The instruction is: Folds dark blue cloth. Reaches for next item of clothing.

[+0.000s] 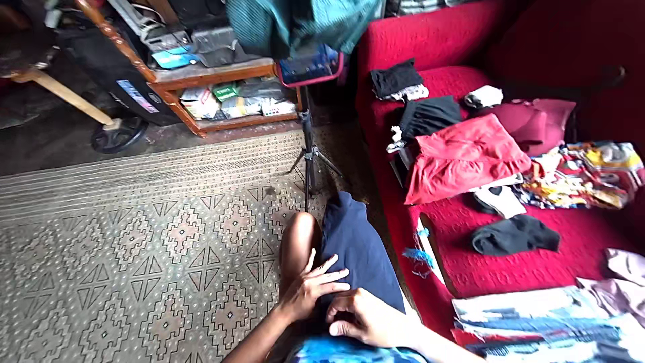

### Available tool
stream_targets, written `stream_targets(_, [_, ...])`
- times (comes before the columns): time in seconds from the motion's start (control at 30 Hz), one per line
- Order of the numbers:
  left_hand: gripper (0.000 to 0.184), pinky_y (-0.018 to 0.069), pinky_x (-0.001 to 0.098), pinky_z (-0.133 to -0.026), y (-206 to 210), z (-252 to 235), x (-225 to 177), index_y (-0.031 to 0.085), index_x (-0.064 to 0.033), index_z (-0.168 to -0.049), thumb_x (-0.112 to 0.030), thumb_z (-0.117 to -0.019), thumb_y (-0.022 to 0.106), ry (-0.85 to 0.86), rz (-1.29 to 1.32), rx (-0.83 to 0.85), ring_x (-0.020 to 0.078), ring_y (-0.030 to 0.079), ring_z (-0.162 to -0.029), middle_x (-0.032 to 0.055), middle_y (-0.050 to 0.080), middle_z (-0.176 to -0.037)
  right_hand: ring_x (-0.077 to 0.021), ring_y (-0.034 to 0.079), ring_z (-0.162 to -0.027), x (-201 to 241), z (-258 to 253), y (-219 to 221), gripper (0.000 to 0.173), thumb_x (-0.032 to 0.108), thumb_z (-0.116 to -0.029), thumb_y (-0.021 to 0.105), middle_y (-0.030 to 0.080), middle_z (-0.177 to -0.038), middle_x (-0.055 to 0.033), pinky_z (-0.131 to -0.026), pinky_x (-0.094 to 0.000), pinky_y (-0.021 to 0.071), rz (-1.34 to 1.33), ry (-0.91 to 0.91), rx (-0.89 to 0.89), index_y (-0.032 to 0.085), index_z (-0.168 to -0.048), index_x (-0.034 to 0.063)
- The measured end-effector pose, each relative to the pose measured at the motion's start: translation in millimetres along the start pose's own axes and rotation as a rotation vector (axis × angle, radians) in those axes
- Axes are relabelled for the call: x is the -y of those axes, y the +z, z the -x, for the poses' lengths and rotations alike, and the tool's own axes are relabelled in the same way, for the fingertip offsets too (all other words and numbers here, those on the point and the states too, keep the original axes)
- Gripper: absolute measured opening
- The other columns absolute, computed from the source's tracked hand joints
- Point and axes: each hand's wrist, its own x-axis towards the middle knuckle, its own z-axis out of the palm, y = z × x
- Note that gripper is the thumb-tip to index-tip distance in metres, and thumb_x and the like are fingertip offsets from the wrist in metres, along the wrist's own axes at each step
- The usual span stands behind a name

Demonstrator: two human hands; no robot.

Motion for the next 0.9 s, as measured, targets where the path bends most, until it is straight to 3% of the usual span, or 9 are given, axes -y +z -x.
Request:
stream_targets(0.1, [0.034, 0.0255, 0.0626, -0.122, -1.2, -2.9, 4.1, 0.077, -0.0156, -0.117, -0.004, -0.1028, 0.048, 0.038, -0.006, 0.017, 0.0219, 0.056, -0.136, 0.0012, 0.072, -0.128, -0.0145, 0.071, -0.097, -14.4, 29.5, 2.3, 0.026, 0.021, -0.1050, 0.054, 0.074, -0.102, -0.0085, -0.091, -0.0296, 0.0575, 0.181, -0.028, -0.311, 0.074, -0.106, 0.0052])
stream_targets(0.2, [0.040, 0.0313, 0.0566, -0.121, 1.1, 0.2, 17.0, 0.072, -0.0107, -0.126, 0.001, -0.1017, 0.042, 0.086, -0.043, 0.068, 0.0224, 0.056, -0.136, 0.0058, 0.068, -0.134, -0.0233, 0.070, -0.104, -51.6, 69.8, -18.3, 0.026, 0.008, -0.0992, 0.050, 0.072, -0.111, -0.0118, -0.091, -0.0357, 0.0582, 0.622, 0.092, -0.580, 0.073, -0.112, 0.0074])
stream_targets(0.37, [0.050, 0.0266, 0.0569, -0.123, 1.7, -5.5, 36.2, 0.059, -0.0187, -0.143, -0.001, -0.1022, 0.037, 0.103, -0.111, 0.136, 0.0277, 0.038, -0.149, 0.0071, 0.050, -0.156, -0.0348, 0.049, -0.141, -101.2, 125.5, -27.0, 0.060, 0.019, -0.0835, 0.063, 0.052, -0.152, -0.0171, -0.108, -0.0549, 0.0455, 0.728, 0.105, -0.437, 0.056, -0.143, 0.0160])
stream_targets(0.47, [0.043, 0.0246, 0.0615, -0.122, -3.3, -12.8, 36.0, 0.074, -0.0126, -0.123, 0.003, -0.0976, 0.043, 0.117, -0.031, 0.157, 0.0296, 0.045, -0.145, 0.0060, 0.063, -0.143, -0.0310, 0.038, -0.149, -104.8, 126.2, -25.5, 0.058, 0.034, -0.0926, 0.050, 0.042, -0.160, -0.0154, -0.114, -0.0533, 0.0378, 0.690, 0.013, -0.380, 0.049, -0.150, 0.0240])
stream_targets(0.57, [0.040, 0.0228, 0.0605, -0.123, -14.2, -18.4, 25.7, 0.073, -0.0042, -0.119, 0.000, -0.0953, 0.041, 0.166, 0.072, 0.140, 0.0266, 0.055, -0.137, 0.0090, 0.071, -0.128, -0.0296, 0.032, -0.153, -109.5, 123.5, -26.1, 0.050, 0.042, -0.1013, 0.037, 0.041, -0.162, -0.0104, -0.119, -0.0548, 0.0306, 0.639, -0.061, -0.306, 0.055, -0.147, 0.0314])
stream_targets(0.63, [0.040, 0.0269, 0.0559, -0.123, -21.3, -17.9, 19.0, 0.071, -0.0005, -0.120, -0.003, -0.0940, 0.041, 0.168, 0.130, 0.139, 0.0267, 0.060, -0.132, 0.0120, 0.072, -0.125, -0.0272, 0.035, -0.152, -110.5, 121.7, -25.4, 0.046, 0.037, -0.1055, 0.034, 0.050, -0.156, -0.0074, -0.121, -0.0513, 0.0278, 0.471, -0.088, -0.325, 0.066, -0.136, 0.0231])
stream_targets(0.77, [0.035, 0.0503, 0.0416, -0.109, -31.0, -9.1, -0.9, 0.071, 0.0028, -0.121, -0.006, -0.0930, 0.050, 0.079, 0.177, 0.111, 0.0248, 0.070, -0.116, 0.0156, 0.074, -0.118, -0.0190, 0.059, -0.132, -100.0, 123.8, -34.7, 0.049, 0.035, -0.1089, 0.032, 0.071, -0.131, -0.0072, -0.117, -0.0406, 0.0406, 0.187, -0.045, -0.446, 0.070, -0.121, 0.0066])
stream_targets(0.83, [0.032, 0.0569, 0.0320, -0.092, -29.5, -6.7, -12.5, 0.070, 0.0055, -0.117, -0.010, -0.0979, 0.049, 0.040, 0.260, 0.100, 0.0174, 0.074, -0.099, 0.0175, 0.076, -0.104, -0.0134, 0.068, -0.114, -94.0, 128.9, -34.9, 0.050, 0.036, -0.1079, 0.035, 0.076, -0.114, -0.0083, -0.104, -0.0331, 0.0508, 0.138, 0.014, -0.510, 0.074, -0.111, 0.0047])
stream_targets(0.9, [0.032, 0.0567, 0.0273, -0.088, -27.1, -7.5, -19.5, 0.069, 0.0077, -0.114, -0.013, -0.1011, 0.048, 0.004, 0.369, 0.119, 0.0118, 0.073, -0.093, 0.0175, 0.075, -0.097, -0.0063, 0.066, -0.087, -87.4, 129.5, -33.3, 0.049, 0.036, -0.1078, 0.037, 0.071, -0.085, -0.0068, -0.082, -0.0247, 0.0524, 0.139, 0.027, -0.563, 0.070, -0.093, 0.0028])
